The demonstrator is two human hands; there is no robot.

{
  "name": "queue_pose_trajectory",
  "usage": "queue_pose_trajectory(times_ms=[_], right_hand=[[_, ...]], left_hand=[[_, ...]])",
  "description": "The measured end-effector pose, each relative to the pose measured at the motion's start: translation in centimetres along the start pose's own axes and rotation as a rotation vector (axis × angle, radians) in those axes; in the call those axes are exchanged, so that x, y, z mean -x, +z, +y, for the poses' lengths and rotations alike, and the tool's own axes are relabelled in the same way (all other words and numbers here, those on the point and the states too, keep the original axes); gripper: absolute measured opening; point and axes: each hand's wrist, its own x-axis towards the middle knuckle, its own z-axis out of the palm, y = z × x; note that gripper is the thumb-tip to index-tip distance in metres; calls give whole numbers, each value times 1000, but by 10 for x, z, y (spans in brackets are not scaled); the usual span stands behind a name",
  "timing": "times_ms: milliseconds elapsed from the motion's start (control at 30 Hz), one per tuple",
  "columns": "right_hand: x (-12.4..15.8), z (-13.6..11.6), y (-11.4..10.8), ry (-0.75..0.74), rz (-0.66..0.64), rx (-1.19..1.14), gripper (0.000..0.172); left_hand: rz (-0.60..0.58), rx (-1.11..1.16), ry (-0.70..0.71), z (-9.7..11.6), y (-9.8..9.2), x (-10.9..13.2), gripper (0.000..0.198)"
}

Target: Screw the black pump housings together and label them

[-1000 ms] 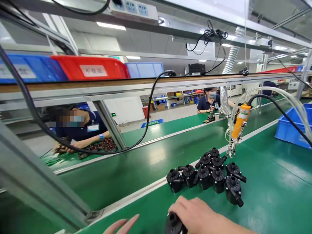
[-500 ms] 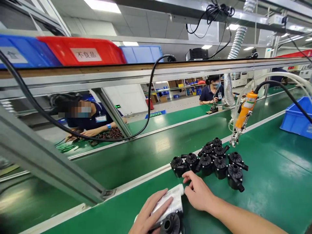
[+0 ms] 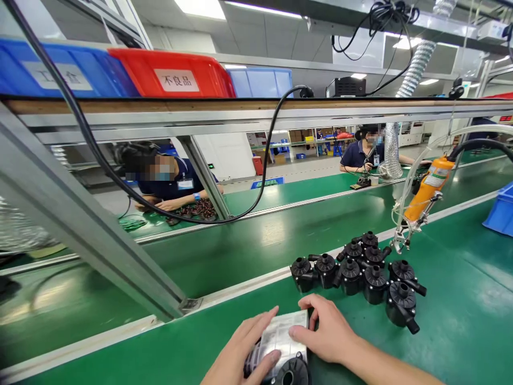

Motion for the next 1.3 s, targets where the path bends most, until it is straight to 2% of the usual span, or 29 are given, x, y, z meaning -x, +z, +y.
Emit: queue_pose_trajectory(times_ms=[100,233,400,500,633,800,900,1033,1167,1300], right_hand=[[-1,3,2,39,-50,-96,37],[-2,3,8,24,5,-192,39],[0,-3,9,-83,25,-197,12],[-1,-4,8,-147,46,-280,12],[-5,0,8,-156,79,-322,13],[-9,6,1,-161,150,-297,12],[-10,8,-5,-164,198,-261,10],[-9,10,-8,-189,246,-205,8],[-8,9,-9,-302,280,-122,9],[-4,6,-22,-524,280,37,14]], left_hand=[[-91,52,-33,1,-9,-6,52],[37,279,-31,-3,-4,-15,43],[15,375,26,4,2,-18,24],[69,394,27,10,-3,-20,22],[112,434,-24,14,-7,-29,18],[94,444,-14,20,2,-52,14],[145,454,-25,22,11,-62,19],[197,443,-7,20,18,-63,24],[219,423,-4,17,19,-60,27],[215,417,-30,16,20,-60,30]])
